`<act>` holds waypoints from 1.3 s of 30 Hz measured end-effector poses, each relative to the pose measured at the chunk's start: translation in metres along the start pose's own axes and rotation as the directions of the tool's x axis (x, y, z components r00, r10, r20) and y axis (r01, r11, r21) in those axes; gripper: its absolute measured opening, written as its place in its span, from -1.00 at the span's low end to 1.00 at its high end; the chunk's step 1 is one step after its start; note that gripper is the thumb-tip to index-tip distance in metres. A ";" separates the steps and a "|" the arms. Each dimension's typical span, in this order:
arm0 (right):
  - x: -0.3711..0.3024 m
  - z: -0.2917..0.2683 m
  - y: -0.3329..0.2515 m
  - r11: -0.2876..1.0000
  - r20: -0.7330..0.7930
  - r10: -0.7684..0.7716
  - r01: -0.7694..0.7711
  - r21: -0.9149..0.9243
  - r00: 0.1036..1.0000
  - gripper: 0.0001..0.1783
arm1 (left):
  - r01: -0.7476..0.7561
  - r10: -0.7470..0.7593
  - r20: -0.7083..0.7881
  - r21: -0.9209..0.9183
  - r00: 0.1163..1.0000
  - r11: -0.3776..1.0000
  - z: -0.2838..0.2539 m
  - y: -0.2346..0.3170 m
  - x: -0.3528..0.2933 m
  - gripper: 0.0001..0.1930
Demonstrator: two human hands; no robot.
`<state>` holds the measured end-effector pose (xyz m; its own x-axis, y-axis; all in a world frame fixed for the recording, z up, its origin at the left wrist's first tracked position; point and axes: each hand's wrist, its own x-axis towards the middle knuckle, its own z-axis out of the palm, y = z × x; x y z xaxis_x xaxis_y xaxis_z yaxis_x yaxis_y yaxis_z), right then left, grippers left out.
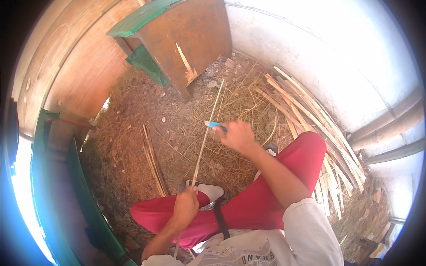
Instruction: The person sits on the ground and uses a utility knife to shave and smooth a long thin bamboo strip. They repeatedly scrape along the length of the strip, rotate it, and continue shaving until the strip appears smooth.
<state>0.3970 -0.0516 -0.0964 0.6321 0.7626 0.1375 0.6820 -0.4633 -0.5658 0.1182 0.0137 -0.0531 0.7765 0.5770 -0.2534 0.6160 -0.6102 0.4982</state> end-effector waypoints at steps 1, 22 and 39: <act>0.006 -0.009 0.006 1.000 0.022 -0.004 0.004 -0.012 1.000 -0.54 | 0.025 -0.025 0.015 0.002 1.000 1.000 -0.003 0.001 -0.004 -0.65; 0.014 -0.003 0.086 0.867 -0.122 0.377 -0.396 -0.303 0.918 -0.44 | 0.170 -0.174 0.034 0.109 0.984 0.979 -0.058 -0.037 -0.106 -0.73; -0.011 -0.024 -0.020 0.906 -0.219 -0.423 0.414 -0.086 0.879 -0.61 | -0.049 0.220 -0.135 0.740 0.966 0.670 -0.092 -0.022 0.033 -0.96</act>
<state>0.3858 -0.0616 -0.0669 0.3483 0.7675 0.5381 0.9115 -0.1433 -0.3856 0.1177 0.0965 0.0040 0.8678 0.4964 -0.0238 0.4729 -0.8396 -0.2673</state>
